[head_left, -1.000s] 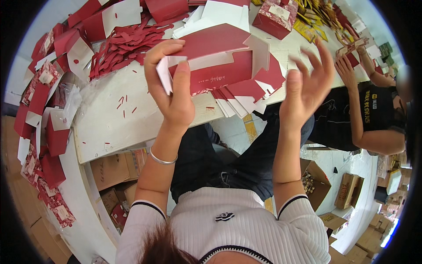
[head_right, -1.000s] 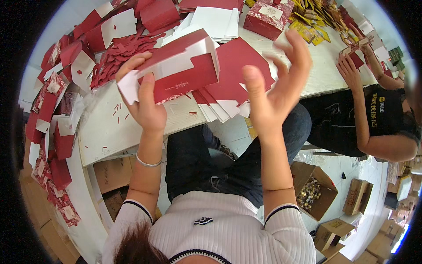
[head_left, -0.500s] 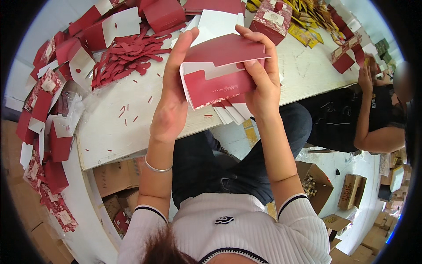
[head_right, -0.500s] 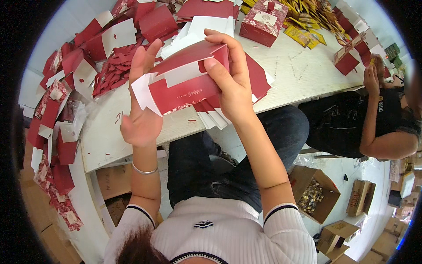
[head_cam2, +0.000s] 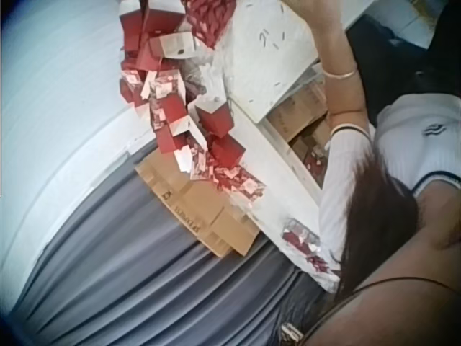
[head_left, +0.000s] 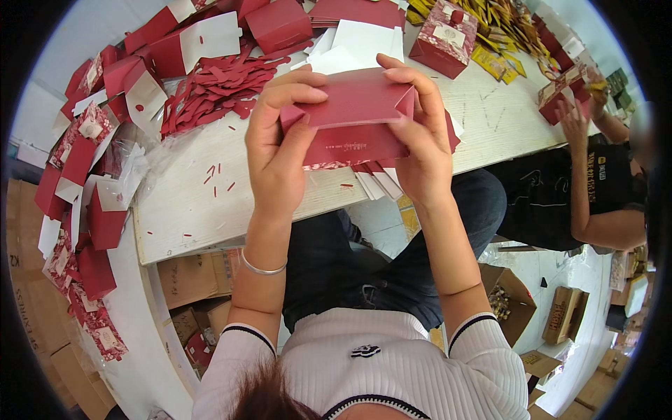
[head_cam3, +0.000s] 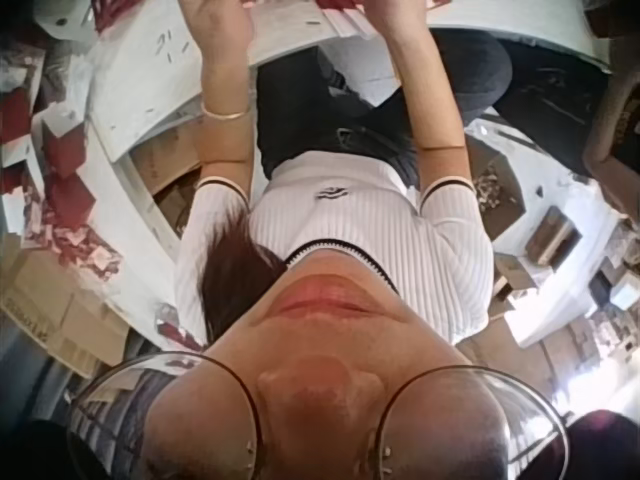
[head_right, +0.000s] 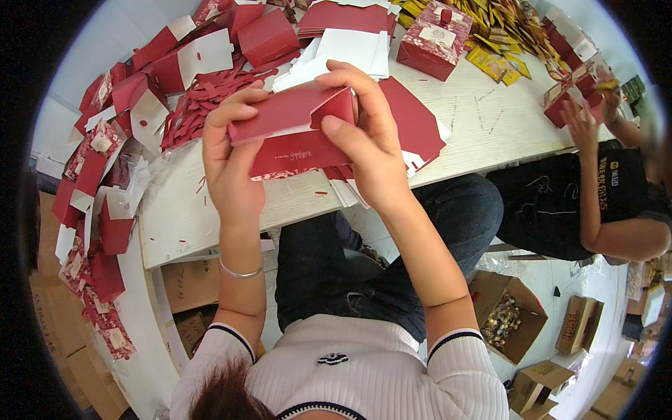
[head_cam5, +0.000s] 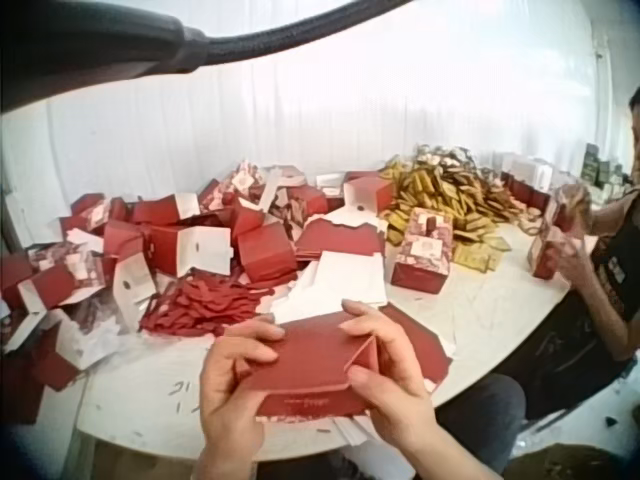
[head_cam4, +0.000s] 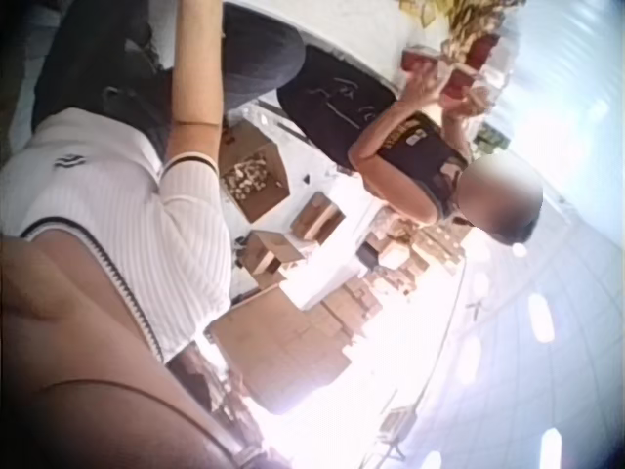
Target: The person folds red paper boxes and inserts them into patterned sleeves, then seals the packages with stickers. The person repeats this process for multiple units, stacking the finished packages on the table.
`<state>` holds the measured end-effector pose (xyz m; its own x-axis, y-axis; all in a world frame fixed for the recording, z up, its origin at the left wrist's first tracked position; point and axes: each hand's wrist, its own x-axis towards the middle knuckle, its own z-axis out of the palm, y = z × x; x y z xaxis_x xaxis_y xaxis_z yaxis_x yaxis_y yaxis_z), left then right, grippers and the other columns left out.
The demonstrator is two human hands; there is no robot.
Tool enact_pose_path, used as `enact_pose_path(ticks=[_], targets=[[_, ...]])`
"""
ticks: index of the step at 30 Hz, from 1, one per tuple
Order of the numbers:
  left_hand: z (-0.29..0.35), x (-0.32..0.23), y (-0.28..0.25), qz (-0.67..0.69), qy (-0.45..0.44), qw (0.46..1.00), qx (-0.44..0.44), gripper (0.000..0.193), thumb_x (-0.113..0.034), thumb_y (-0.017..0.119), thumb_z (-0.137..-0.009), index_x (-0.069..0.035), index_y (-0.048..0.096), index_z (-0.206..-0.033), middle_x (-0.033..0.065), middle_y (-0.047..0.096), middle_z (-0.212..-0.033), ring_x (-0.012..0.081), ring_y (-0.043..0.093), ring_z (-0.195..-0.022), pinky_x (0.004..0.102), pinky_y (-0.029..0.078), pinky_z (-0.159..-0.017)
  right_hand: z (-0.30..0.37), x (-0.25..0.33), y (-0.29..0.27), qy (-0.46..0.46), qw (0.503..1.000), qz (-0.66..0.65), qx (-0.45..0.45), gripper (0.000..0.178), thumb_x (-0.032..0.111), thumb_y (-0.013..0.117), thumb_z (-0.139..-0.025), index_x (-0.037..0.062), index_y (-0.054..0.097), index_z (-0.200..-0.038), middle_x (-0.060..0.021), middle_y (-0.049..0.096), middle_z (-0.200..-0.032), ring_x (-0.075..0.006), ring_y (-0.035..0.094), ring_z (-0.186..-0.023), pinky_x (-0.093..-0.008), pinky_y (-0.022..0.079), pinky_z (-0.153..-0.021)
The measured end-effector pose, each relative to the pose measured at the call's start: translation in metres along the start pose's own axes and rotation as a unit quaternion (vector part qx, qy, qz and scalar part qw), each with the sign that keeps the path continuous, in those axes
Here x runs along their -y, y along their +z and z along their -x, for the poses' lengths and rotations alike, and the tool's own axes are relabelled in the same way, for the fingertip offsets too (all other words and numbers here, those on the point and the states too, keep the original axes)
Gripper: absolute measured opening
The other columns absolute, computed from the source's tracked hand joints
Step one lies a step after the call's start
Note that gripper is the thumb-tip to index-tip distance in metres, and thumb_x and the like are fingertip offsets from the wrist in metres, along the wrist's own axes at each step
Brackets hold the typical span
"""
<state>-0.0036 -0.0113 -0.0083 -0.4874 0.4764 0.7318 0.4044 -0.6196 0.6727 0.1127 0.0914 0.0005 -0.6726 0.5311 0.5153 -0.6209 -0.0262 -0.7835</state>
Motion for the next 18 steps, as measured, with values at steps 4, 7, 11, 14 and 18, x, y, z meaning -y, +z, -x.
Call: enact_pose_path(ticks=[4, 7, 11, 14, 18], targets=[[-0.002, -0.004, 0.005, 0.026, 0.004, 0.998, -0.052, 0.022, 0.01, 0.041, -0.072, -0.002, 0.057, -0.079, 0.0121, 0.054, -0.107, 0.0217, 0.048, -0.104, 0.0325, 0.033, -0.093, -0.002, 0.008, -0.004, -0.003, 0.997, -0.053, 0.059, 0.039, 0.012, 0.056, -0.08, 0.0054, 0.045, -0.117, -0.0127, 0.034, -0.127, -0.0175, 0.04, -0.114, -0.0279, 0.033, -0.092], [-0.002, -0.005, 0.001, 0.003, 0.003, 0.999, -0.032, 0.021, 0.009, 0.041, -0.071, -0.003, 0.057, -0.068, 0.0136, 0.054, -0.107, 0.0201, 0.047, -0.104, 0.0308, 0.033, -0.091, 0.0, 0.012, 0.007, -0.012, 0.996, 0.082, 0.035, 0.042, 0.01, 0.057, -0.08, 0.0044, 0.042, -0.119, -0.0098, 0.043, -0.116, -0.0142, 0.046, -0.103, -0.0256, 0.036, -0.087], [-0.003, -0.017, 0.001, -0.052, 0.026, 0.998, 0.02, 0.011, 0.002, 0.047, -0.07, -0.004, 0.056, -0.069, 0.014, 0.051, -0.109, 0.0192, 0.046, -0.102, 0.0293, 0.033, -0.09, -0.003, 0.009, 0.003, -0.034, 0.989, 0.142, 0.024, 0.043, 0.003, 0.055, -0.08, 0.0043, 0.039, -0.12, -0.0067, 0.048, -0.104, -0.0106, 0.047, -0.095, -0.0242, 0.038, -0.084], [-0.003, -0.01, 0.001, -0.006, 0.012, 1.0, 0.001, 0.016, 0.002, 0.052, -0.069, -0.004, 0.052, -0.084, 0.0137, 0.049, -0.109, 0.0201, 0.046, -0.102, 0.0311, 0.033, -0.09, -0.002, 0.008, 0.008, -0.035, 0.986, 0.164, 0.014, 0.042, 0.001, 0.055, -0.079, 0.0036, 0.04, -0.117, -0.0076, 0.049, -0.105, -0.0115, 0.047, -0.095, -0.0248, 0.039, -0.084], [-0.006, 0.0, -0.006, -0.122, 0.07, 0.988, 0.057, 0.031, 0.007, 0.054, -0.072, -0.006, 0.043, -0.098, 0.0137, 0.048, -0.113, 0.0215, 0.044, -0.11, 0.0352, 0.031, -0.097, -0.007, 0.002, 0.002, -0.119, 0.94, 0.32, 0.012, 0.037, -0.002, 0.056, -0.076, 0.0029, 0.043, -0.11, -0.0095, 0.05, -0.104, -0.0177, 0.051, -0.095, -0.0275, 0.041, -0.082]])
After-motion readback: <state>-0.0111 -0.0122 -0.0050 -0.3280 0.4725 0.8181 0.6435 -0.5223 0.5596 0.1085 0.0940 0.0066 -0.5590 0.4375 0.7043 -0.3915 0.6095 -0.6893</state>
